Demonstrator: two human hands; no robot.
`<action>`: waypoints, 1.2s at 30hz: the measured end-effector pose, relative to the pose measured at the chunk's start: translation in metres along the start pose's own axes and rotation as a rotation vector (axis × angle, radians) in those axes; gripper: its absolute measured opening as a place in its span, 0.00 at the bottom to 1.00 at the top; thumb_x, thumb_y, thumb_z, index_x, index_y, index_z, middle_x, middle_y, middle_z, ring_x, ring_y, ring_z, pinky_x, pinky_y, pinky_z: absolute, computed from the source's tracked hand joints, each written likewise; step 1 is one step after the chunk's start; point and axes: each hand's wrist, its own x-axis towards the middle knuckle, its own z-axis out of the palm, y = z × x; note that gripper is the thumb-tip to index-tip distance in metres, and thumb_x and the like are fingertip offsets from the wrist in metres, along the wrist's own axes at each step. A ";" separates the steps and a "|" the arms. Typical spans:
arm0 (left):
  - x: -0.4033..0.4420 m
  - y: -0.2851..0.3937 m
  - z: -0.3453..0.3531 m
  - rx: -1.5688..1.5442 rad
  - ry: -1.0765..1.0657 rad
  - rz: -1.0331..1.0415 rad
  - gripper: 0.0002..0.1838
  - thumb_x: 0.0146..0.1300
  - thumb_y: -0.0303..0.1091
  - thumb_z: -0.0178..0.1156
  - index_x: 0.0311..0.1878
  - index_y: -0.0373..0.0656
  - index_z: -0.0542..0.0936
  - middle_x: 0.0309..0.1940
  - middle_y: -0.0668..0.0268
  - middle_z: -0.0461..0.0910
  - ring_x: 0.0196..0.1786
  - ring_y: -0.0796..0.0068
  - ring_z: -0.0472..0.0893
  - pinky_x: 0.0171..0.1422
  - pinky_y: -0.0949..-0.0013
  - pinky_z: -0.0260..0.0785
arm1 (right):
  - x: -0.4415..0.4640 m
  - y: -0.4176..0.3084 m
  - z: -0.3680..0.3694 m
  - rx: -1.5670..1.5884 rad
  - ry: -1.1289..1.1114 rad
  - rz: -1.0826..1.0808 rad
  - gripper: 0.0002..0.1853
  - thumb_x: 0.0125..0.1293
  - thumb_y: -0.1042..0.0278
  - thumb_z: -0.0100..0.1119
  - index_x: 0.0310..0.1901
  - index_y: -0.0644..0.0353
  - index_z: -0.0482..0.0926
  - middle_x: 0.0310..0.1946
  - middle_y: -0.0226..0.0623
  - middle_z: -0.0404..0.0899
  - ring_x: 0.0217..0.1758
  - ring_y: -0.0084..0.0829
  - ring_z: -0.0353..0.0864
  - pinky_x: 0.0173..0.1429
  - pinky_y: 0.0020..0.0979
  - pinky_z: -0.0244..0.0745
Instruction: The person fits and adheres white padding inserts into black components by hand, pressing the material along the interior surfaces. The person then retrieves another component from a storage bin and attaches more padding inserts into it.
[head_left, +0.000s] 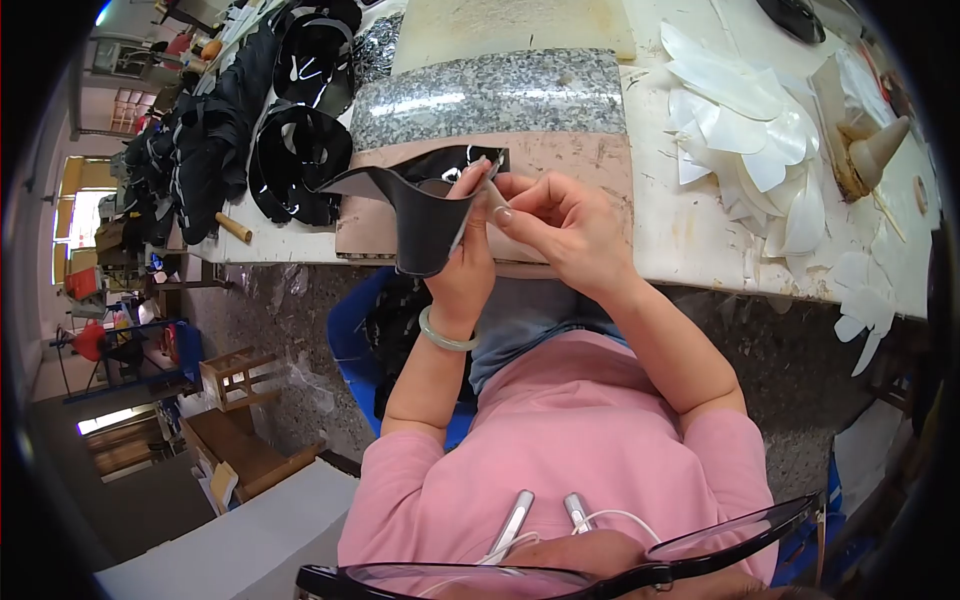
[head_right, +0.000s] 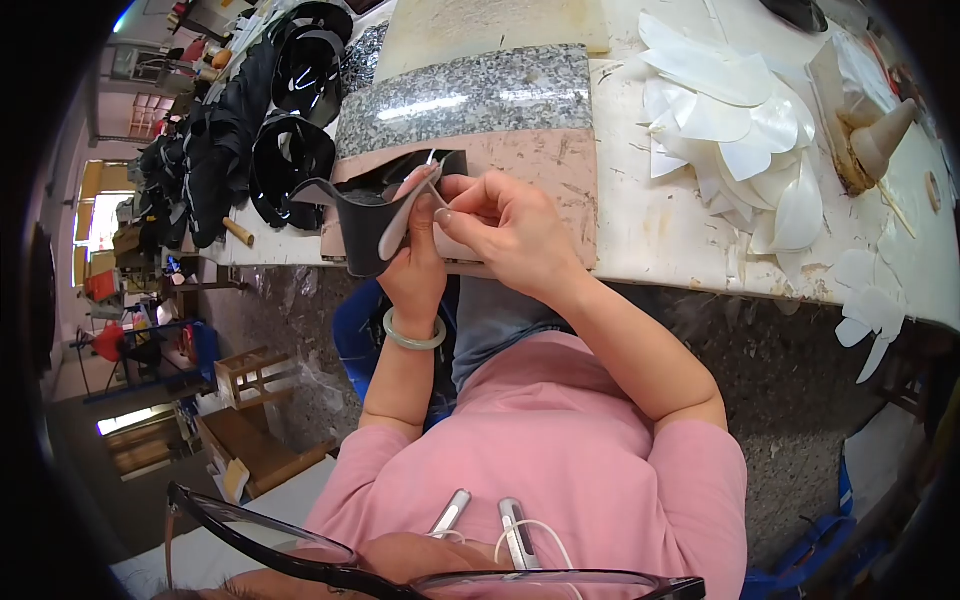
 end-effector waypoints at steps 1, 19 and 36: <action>0.002 0.002 -0.001 -0.026 -0.012 -0.017 0.12 0.70 0.25 0.57 0.53 0.31 0.80 0.49 0.58 0.83 0.50 0.69 0.82 0.56 0.68 0.74 | 0.000 -0.001 -0.001 0.048 -0.038 0.015 0.07 0.62 0.74 0.66 0.37 0.67 0.79 0.38 0.40 0.85 0.43 0.24 0.83 0.54 0.29 0.77; 0.003 -0.006 -0.024 -0.872 -0.052 -0.501 0.11 0.69 0.24 0.58 0.53 0.41 0.77 0.49 0.66 0.81 0.53 0.76 0.79 0.59 0.69 0.72 | -0.015 -0.030 0.010 -0.520 0.075 -0.251 0.09 0.61 0.70 0.65 0.31 0.68 0.78 0.25 0.42 0.83 0.25 0.33 0.85 0.33 0.30 0.80; 0.002 -0.001 -0.021 -0.773 -0.011 -0.562 0.10 0.64 0.24 0.64 0.48 0.40 0.80 0.42 0.67 0.82 0.45 0.76 0.81 0.51 0.72 0.73 | -0.020 -0.031 0.008 -0.499 0.040 -0.224 0.08 0.61 0.70 0.64 0.32 0.66 0.77 0.23 0.43 0.81 0.26 0.35 0.84 0.32 0.32 0.78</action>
